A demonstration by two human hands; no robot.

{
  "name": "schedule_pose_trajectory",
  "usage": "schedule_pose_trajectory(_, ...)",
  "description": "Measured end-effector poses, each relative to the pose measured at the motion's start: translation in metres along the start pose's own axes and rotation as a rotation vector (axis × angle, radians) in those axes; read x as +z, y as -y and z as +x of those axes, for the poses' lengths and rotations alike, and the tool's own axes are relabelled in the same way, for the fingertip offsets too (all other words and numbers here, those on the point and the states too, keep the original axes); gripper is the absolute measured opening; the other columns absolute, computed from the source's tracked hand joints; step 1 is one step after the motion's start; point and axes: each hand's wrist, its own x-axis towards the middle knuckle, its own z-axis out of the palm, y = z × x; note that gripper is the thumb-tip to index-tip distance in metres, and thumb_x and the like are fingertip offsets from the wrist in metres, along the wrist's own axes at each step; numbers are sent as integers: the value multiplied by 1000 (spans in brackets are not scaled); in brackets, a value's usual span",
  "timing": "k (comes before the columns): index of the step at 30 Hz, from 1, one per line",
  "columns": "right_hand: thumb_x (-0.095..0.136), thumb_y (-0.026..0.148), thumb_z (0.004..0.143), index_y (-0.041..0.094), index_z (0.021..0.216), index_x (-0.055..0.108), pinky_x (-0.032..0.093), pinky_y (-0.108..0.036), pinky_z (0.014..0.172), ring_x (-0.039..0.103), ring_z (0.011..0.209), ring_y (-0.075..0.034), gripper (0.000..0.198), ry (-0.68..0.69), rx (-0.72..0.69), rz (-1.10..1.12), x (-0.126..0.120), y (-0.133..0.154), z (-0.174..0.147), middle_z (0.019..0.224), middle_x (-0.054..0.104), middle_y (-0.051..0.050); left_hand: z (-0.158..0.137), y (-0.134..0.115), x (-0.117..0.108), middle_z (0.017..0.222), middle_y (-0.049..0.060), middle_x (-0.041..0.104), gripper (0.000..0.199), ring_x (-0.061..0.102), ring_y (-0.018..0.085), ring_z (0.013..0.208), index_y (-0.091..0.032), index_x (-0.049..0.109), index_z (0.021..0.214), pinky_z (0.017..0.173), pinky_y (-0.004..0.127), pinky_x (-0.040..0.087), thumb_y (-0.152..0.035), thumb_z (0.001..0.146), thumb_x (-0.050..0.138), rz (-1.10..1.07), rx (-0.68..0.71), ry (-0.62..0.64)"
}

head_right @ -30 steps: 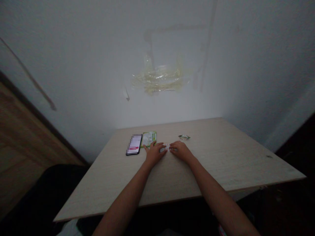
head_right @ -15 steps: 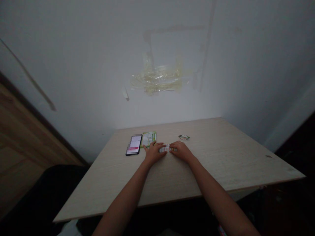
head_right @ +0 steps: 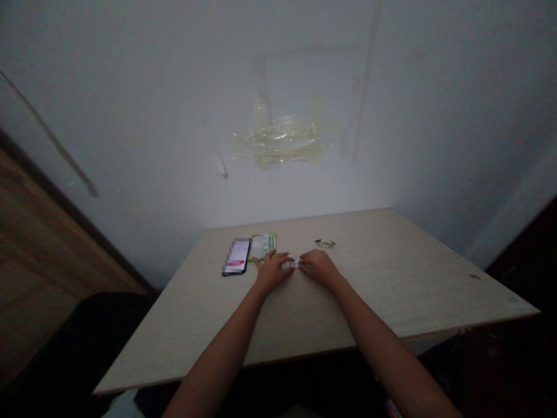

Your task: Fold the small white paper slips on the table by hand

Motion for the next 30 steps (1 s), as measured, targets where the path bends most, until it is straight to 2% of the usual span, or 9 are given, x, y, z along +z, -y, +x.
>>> schedule_pose_trajectory(8, 62, 30, 90, 22, 100, 76, 45, -38, 95, 67, 101, -24, 19, 0, 18, -19, 2, -4, 2, 106, 75, -8, 1, 0, 3, 138, -6, 60, 26, 33, 34, 140, -46, 70, 107, 108, 77, -1, -54, 87, 55, -8, -4, -24)
schedule_pose_trajectory(14, 67, 31, 86, 22, 98, 77, 46, -38, 94, 68, 100, -24, 18, 33, 2, 51, 4, -14, 2, 107, 75, -8, 1, 3, 7, 135, -8, 62, 23, 35, 34, 138, -46, 70, 105, 104, 80, -7, -52, 88, 56, -26, 21, -69)
schedule_pose_trajectory(21, 63, 31, 87, 23, 103, 75, 49, -34, 89, 69, 94, -23, 22, 111, 13, 200, -12, -11, -1, 103, 76, -6, 1, 4, 5, 137, -5, 60, 25, 34, 33, 140, -45, 69, 107, 107, 78, -6, -51, 86, 59, -44, 17, -46)
schedule_pose_trajectory(25, 60, 31, 88, 22, 105, 75, 49, -35, 88, 68, 95, -23, 24, 61, 92, 207, -14, -6, -2, 105, 75, -8, 2, 6, 5, 137, -5, 60, 24, 34, 34, 140, -45, 69, 107, 106, 79, -6, -50, 86, 59, -41, 21, -38)
schedule_pose_trajectory(30, 60, 31, 89, 16, 103, 72, 47, -36, 92, 64, 99, -23, 24, -76, 170, 179, -1, -7, 2, 104, 72, -11, 3, 7, 6, 137, -6, 60, 25, 34, 35, 140, -45, 69, 108, 104, 80, -8, -50, 85, 60, -55, 23, -26)
